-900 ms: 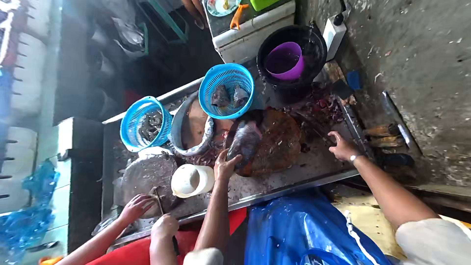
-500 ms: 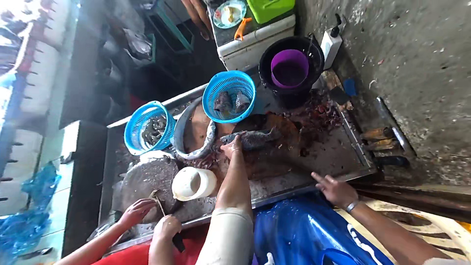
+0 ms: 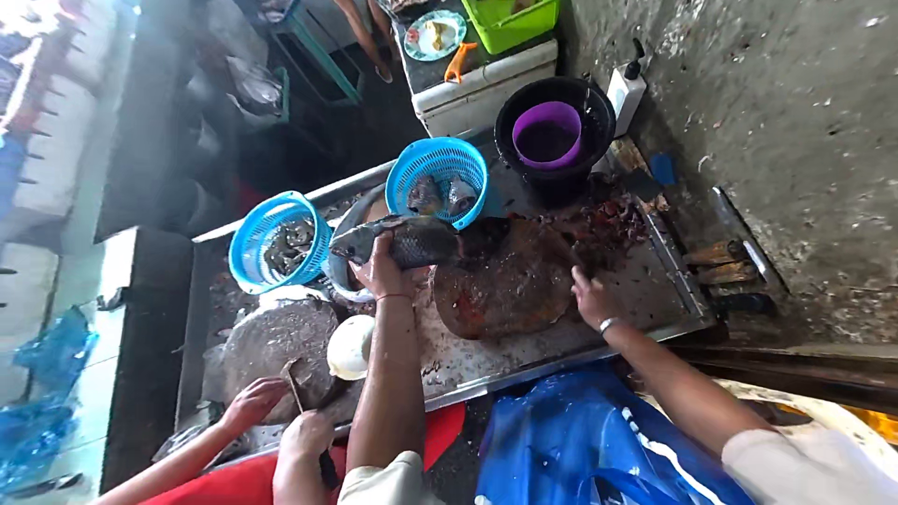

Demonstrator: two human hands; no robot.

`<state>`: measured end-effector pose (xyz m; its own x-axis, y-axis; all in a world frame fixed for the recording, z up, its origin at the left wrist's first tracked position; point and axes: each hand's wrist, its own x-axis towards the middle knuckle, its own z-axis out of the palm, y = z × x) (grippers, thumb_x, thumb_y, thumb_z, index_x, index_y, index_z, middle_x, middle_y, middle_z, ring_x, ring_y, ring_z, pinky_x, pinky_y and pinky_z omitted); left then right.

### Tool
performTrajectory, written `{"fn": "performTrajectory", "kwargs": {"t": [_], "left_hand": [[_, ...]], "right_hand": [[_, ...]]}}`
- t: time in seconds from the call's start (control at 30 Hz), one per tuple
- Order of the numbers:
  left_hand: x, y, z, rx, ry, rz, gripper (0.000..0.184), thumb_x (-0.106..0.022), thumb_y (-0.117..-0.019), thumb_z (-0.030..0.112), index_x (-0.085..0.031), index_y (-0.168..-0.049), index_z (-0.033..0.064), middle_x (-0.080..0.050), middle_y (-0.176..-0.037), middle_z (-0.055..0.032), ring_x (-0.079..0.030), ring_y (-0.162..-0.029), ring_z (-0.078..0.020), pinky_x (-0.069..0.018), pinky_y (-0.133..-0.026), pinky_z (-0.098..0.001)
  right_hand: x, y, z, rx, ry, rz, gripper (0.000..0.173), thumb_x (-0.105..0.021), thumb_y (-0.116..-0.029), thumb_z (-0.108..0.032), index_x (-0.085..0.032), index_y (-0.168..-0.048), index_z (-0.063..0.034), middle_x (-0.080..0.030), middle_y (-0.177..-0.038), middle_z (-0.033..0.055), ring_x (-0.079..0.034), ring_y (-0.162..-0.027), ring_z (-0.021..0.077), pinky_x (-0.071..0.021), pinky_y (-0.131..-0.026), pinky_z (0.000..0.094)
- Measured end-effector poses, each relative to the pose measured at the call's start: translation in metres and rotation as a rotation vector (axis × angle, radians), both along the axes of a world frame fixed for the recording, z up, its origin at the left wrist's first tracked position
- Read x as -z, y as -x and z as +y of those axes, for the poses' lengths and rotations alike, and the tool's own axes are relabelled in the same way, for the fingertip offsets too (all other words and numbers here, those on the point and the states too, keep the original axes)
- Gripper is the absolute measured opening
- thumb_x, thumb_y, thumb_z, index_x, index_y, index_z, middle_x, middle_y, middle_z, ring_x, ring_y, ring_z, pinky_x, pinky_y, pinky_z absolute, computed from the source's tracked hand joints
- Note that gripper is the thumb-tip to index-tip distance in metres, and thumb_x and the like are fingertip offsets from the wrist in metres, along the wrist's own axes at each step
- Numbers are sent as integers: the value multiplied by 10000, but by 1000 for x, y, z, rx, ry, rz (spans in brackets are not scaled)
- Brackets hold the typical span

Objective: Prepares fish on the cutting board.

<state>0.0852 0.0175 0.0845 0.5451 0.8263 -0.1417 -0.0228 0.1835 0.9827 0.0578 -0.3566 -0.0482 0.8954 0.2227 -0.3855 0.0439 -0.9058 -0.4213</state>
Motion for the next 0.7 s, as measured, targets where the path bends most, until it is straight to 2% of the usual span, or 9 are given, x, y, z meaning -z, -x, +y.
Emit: {"fn": "performTrajectory", "kwargs": {"t": [0.17, 0.27, 0.33, 0.4, 0.47, 0.53, 0.6, 0.63, 0.7], "left_hand": [[-12, 29, 0, 23, 79, -55, 580, -712, -936, 207, -459, -1441, 74, -685, -1200, -155, -696, -1052, -272, -600, -859, -511], [-11, 44, -6, -17, 120, -10, 522, -713, -925, 250, -535, -1390, 94, -708, -1131, -133, -709, -933, -242, -601, -740, -463], [-13, 57, -9, -29, 116, -25, 537, -702, -940, 233, -499, -1419, 96, -698, -1155, -136, -704, -954, -244, -604, -754, -467], [-15, 68, -14, -35, 115, -37, 474, -671, -960, 225, -524, -1390, 90, -697, -1167, -133, -701, -1002, -247, -601, -802, -479], [-12, 77, -24, -29, 131, -32, 432, -630, -982, 257, -538, -1379, 112, -694, -1185, -122, -695, -1029, -251, -598, -809, -491], [-6, 88, -35, 14, 160, -42, 443, -606, -990, 297, -526, -1395, 136, -669, -1255, -109, -664, -1123, -257, -577, -885, -525], [-5, 89, -52, 45, 188, -68, 414, -606, -982, 324, -568, -1354, 147, -671, -1260, -92, -658, -1142, -243, -568, -909, -511], [-5, 88, -64, 71, 208, -83, 392, -593, -986, 337, -586, -1330, 150, -670, -1256, -85, -654, -1141, -236, -563, -921, -503], [-6, 83, -90, 136, 236, -115, 339, -546, -1009, 367, -613, -1283, 178, -677, -1214, -51, -662, -1087, -193, -575, -879, -444]], "right_hand": [[13, 40, -20, -480, 62, -56, 510, -331, -1112, -431, -305, -1620, -406, -647, -1265, 262, -691, -946, 490, -553, -784, 661], [-3, 1, -23, -139, -75, -36, 497, -424, -1096, -369, -427, -1586, -284, -667, -1284, 252, -656, -1151, 474, -507, -983, 663], [-26, -18, -29, 67, -281, -54, 528, -520, -1071, -421, -493, -1540, -180, -691, -1276, 219, -679, -1149, 417, -507, -1010, 651], [-52, -5, -39, 133, -455, -78, 480, -488, -1082, -433, -523, -1447, -124, -700, -966, 144, -710, -779, 288, -612, -726, 530], [-64, 22, -42, 143, -560, -97, 465, -386, -1110, -395, -514, -1404, -59, -624, -805, 86, -639, -631, 200, -593, -601, 425], [-42, 48, -38, 142, -497, -44, 523, -343, -1118, -362, -481, -1446, 22, -671, -939, 170, -684, -811, 258, -590, -782, 458], [-6, 56, -37, 145, -399, 189, 619, -352, -1118, -419, -381, -1560, 13, -660, -1305, 239, -679, -1165, 304, -509, -1072, 491], [3, 57, -39, 183, -402, 240, 601, -377, -1112, -437, -424, -1537, -14, -688, -1216, 206, -704, -1046, 272, -558, -974, 468], [-12, 49, -47, 307, -546, 316, 508, -404, -1111, -436, -476, -1434, -51, -576, -763, 93, -584, -560, 200, -555, -534, 398]]}}
